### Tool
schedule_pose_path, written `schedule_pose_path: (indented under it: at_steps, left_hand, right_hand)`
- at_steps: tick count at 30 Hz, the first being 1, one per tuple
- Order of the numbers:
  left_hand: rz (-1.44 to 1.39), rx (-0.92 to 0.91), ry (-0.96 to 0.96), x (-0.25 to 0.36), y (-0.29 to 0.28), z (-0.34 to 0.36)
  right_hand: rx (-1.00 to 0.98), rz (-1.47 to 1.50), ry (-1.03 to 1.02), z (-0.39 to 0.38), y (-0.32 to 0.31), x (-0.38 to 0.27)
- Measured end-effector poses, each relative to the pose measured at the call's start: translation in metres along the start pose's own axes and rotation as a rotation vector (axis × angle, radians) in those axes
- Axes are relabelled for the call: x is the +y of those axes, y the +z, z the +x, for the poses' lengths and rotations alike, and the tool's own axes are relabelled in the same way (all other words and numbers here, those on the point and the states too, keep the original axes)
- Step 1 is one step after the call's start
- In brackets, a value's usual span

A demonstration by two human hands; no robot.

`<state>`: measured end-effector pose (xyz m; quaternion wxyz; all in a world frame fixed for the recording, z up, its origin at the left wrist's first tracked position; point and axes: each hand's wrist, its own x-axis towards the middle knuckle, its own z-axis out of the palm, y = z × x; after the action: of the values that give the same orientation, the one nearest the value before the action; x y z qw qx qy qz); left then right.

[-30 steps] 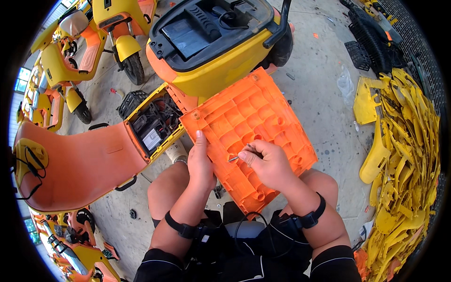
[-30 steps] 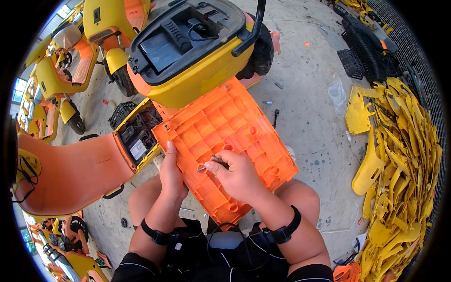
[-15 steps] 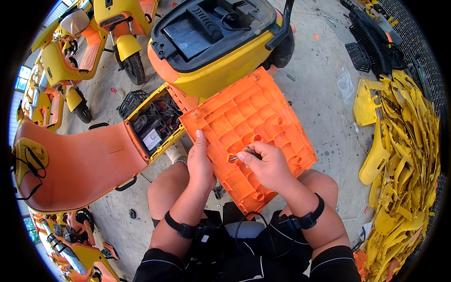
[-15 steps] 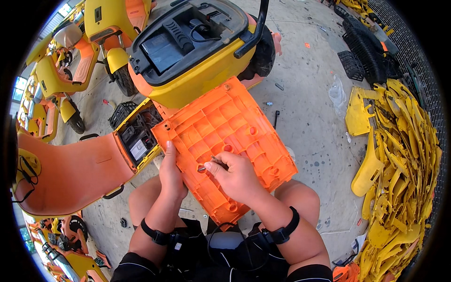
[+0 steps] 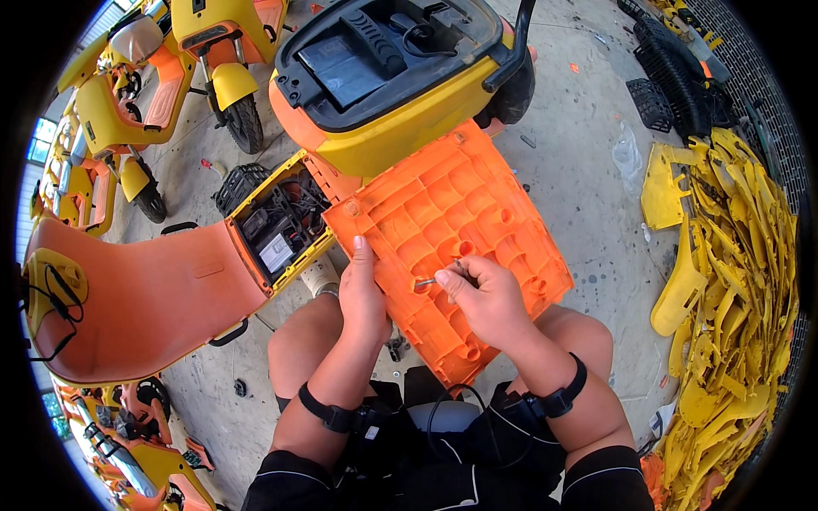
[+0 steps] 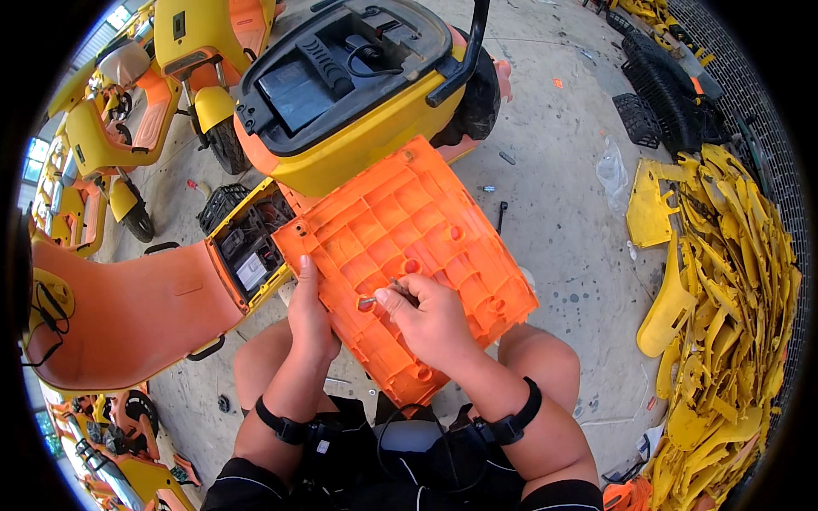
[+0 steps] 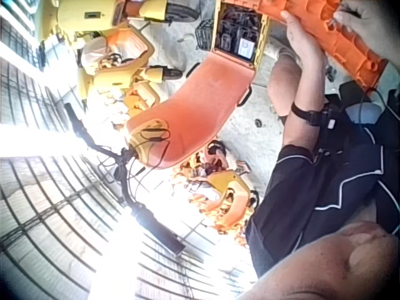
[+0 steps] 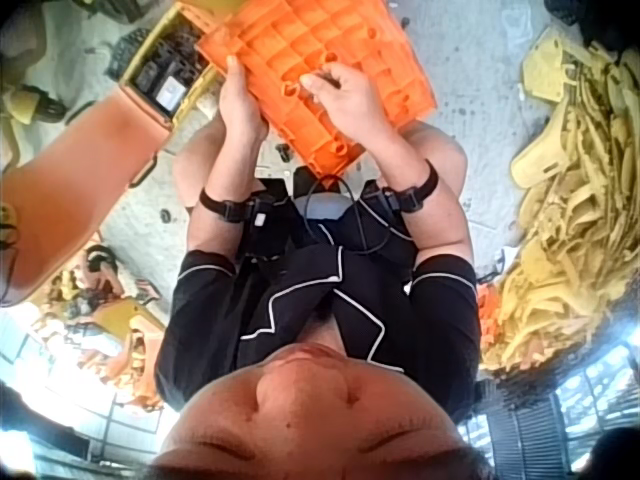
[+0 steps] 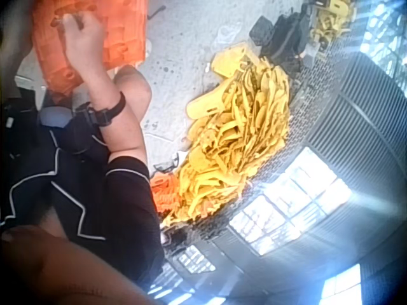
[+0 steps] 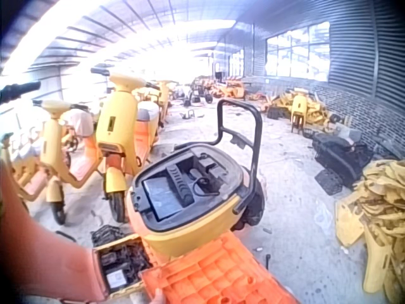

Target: The person removes an orange plastic cover from the rear of a yellow electric scooter and uses a small metal tool to scrape or clean the underside of the cover. They then place the cover back on the scooter and use a wrench to tighten a bolt on the handlebar stem.

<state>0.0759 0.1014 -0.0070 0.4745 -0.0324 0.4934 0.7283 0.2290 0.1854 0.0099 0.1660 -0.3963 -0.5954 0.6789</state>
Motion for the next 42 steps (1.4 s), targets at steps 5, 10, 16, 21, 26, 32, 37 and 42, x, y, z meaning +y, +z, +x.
schedule_pose_path:
  at_steps: [5, 10, 16, 21, 26, 32, 37, 42]
  left_hand:
    - [0.0, 0.045, 0.01, -0.001, 0.002, -0.001]
    - [-0.024, 0.049, 0.017, -0.001, 0.002, -0.002]
    - [-0.043, 0.072, -0.002, -0.001, -0.004, 0.003]
    - [-0.024, 0.084, 0.002, 0.001, -0.001, 0.001]
    - [-0.006, 0.065, 0.009, 0.0, -0.003, 0.001]
    - [-0.003, 0.056, 0.01, 0.0, -0.004, 0.001]
    - [0.002, 0.044, 0.009, 0.0, -0.004, 0.003]
    - [-0.001, 0.024, 0.02, 0.0, -0.005, 0.003]
  right_hand:
    - [0.024, -0.016, 0.017, -0.004, 0.001, 0.0]
    - [0.08, -0.13, -0.107, -0.01, 0.006, 0.002]
    - [0.072, -0.322, -0.212, -0.015, -0.001, -0.001]
    - [0.017, -0.553, -0.356, -0.011, -0.003, 0.001]
    - [0.005, -0.582, -0.375, -0.01, -0.001, -0.002]
    - [0.006, -0.601, -0.41, -0.012, -0.002, -0.002]
    - [0.012, -0.63, -0.436, -0.011, -0.002, -0.002]
    - [0.021, -0.655, -0.466, -0.008, -0.002, 0.001]
